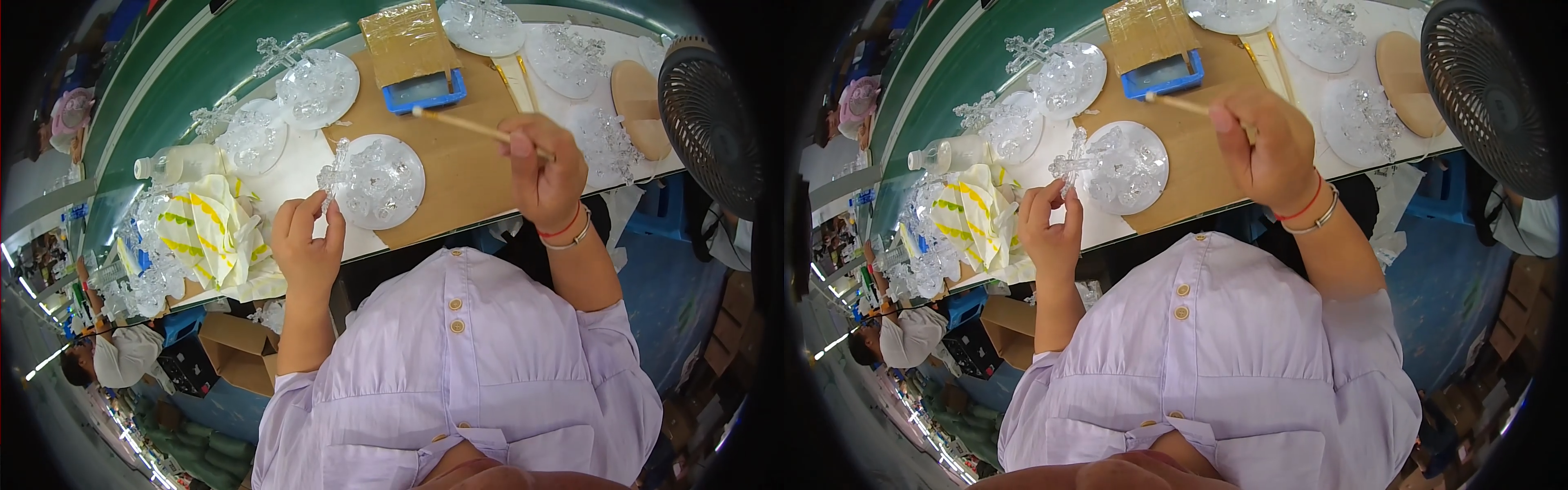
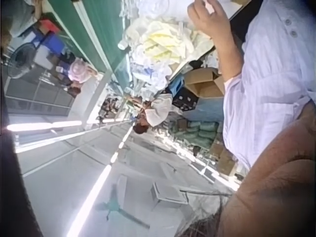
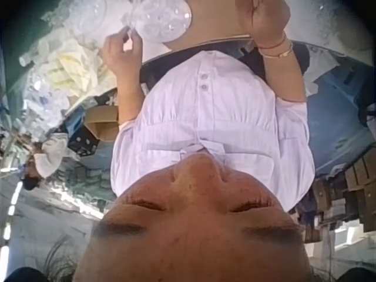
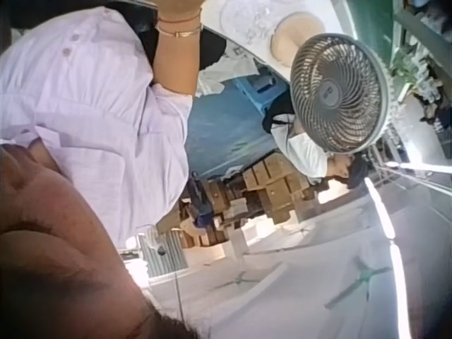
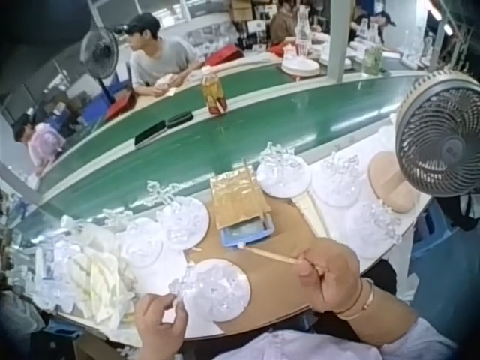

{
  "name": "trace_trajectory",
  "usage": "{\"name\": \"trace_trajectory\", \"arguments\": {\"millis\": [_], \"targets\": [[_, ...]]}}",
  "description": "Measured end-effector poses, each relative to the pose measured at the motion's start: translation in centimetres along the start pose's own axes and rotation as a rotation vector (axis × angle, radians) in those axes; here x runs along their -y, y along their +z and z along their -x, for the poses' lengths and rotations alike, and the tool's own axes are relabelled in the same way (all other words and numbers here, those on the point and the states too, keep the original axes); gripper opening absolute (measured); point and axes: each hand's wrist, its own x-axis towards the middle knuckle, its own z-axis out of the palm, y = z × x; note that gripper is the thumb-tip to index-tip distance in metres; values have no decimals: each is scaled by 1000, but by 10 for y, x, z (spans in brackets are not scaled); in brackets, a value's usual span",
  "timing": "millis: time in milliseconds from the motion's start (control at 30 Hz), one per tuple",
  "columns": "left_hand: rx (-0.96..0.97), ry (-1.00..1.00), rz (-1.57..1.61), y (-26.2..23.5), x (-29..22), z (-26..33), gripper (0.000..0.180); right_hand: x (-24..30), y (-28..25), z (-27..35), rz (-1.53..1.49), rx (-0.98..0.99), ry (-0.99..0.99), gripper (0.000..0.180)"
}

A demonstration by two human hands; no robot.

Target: Applying glue to decorative crystal pieces and attaching them to a glass lamp base on an assembly line.

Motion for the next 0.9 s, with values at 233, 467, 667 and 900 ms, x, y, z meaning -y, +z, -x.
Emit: {"name": "trace_trajectory", "arguments": {"millis": [233, 467, 667, 900], "targets": [[15, -1, 18, -1, 3, 4, 19, -27, 23, -27, 215, -1, -60, 11], [61, -46, 8, -3, -1, 0, 19, -34, 34, -28, 203, 18, -60, 9], [40, -47, 6, -1, 2, 0, 16, -9, 5, -15, 74, -53, 39, 7], [41, -31, 1, 0, 1, -1, 13, 3, 4, 23, 0, 66, 112, 5]]}}
